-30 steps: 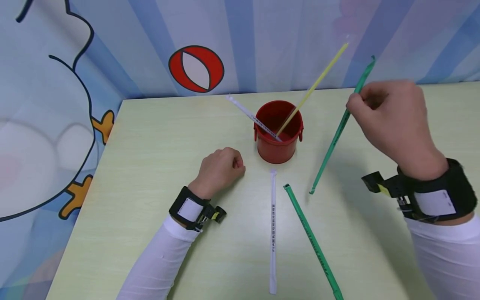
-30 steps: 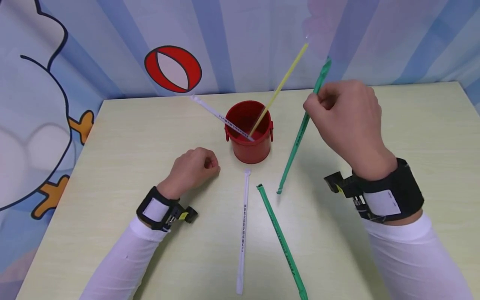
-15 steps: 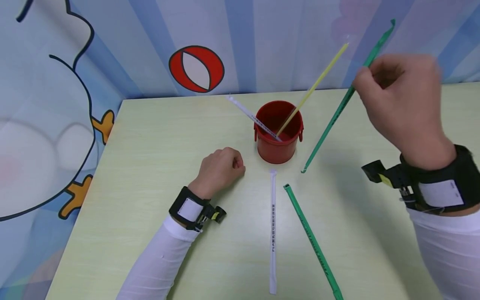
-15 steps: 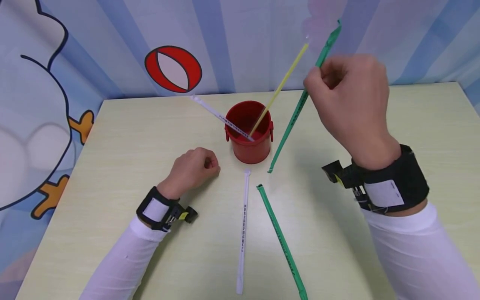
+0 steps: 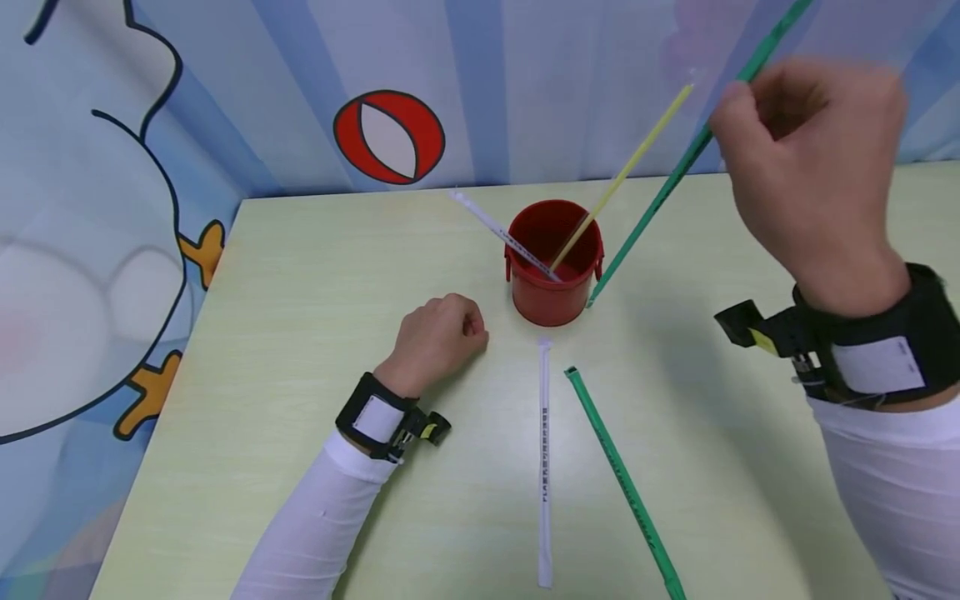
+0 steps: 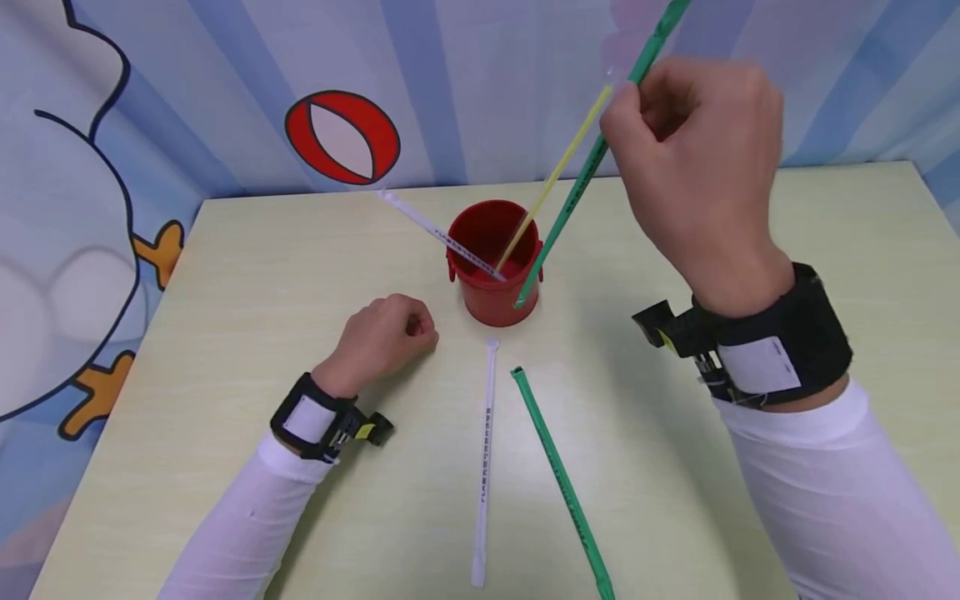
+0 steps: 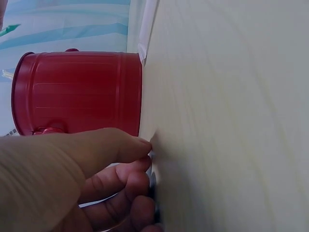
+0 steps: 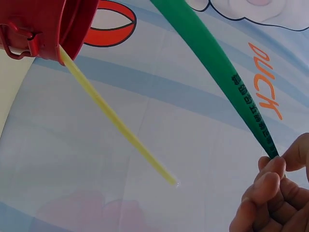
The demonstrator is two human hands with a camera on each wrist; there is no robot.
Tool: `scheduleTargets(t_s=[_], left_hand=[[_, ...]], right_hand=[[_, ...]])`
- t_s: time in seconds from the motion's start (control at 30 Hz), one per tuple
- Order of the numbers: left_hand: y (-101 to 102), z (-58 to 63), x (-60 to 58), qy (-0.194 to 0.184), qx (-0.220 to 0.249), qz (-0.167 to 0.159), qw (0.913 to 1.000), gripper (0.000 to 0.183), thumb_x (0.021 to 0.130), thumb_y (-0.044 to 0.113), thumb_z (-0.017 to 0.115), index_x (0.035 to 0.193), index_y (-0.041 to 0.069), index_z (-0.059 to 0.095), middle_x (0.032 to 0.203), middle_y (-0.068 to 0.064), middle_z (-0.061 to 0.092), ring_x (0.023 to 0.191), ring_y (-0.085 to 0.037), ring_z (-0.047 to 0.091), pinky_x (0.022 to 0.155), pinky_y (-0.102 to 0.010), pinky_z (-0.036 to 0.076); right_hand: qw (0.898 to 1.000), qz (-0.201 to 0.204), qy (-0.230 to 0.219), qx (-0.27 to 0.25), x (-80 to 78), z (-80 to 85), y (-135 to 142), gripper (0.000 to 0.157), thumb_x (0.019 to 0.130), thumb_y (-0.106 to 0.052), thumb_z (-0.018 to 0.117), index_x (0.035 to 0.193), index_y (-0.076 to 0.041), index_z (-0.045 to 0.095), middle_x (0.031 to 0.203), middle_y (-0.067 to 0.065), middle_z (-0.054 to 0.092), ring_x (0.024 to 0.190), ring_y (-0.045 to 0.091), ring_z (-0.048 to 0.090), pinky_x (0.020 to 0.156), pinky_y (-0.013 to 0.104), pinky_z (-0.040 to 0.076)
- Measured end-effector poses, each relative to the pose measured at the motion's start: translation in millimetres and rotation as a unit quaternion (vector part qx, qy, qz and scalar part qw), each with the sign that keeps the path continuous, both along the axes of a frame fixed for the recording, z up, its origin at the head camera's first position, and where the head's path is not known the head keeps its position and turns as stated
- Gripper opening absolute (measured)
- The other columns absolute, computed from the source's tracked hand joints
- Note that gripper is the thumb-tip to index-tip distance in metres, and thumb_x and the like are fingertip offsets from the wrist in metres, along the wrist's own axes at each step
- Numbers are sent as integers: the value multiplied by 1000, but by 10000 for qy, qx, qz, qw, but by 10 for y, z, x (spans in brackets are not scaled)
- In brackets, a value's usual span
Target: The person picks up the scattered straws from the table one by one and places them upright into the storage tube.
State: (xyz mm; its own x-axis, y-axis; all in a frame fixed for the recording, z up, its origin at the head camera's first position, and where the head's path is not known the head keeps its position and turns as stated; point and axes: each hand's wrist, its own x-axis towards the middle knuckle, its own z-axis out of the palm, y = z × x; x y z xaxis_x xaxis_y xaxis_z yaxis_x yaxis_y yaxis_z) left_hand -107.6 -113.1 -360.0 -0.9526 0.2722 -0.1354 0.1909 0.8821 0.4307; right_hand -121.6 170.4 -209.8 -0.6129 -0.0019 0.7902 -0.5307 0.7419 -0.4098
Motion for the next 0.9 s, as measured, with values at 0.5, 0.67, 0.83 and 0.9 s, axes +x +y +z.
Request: scheduleTargets(t_s=[0.5, 0.67, 0.83, 0.9], left_hand=[[-2, -2, 2, 14, 43, -36, 10000, 12, 83, 20, 61, 72, 16, 63, 62, 2, 55, 61, -14, 52, 52, -29, 40], [0, -10, 0, 4, 44, -40, 10000, 12, 83, 20, 61, 72, 16, 63, 62, 2, 55, 61, -14, 52, 51, -29, 40], [4, -8, -2, -10, 25, -14, 10000, 13, 83, 20, 61, 71, 16, 63, 62, 2, 55, 62, -14, 52, 52, -29, 40], [6, -5, -1, -13, 23, -15, 10000, 13, 83, 20, 61, 71, 16, 63, 62, 2, 55, 62, -14, 52, 52, -29, 40]], right_hand=[[9973, -329, 472, -457, -69, 1, -93, 35, 89, -19, 50, 75, 8, 67, 65, 18, 60, 59, -13, 33, 60, 16, 26], [9980, -211, 509, -322, -64, -58, -110, 36, 90, -20, 49, 77, 9, 67, 66, 19, 61, 60, -14, 34, 59, 15, 29], [9984, -152, 366, -410, -68, -167, -138, 35, 90, -20, 50, 75, 7, 67, 63, 16, 60, 58, -14, 35, 57, 16, 29], [9987, -166, 240, -424, -66, -221, -155, 35, 90, -21, 50, 77, 6, 69, 65, 15, 62, 58, -15, 36, 57, 16, 29]])
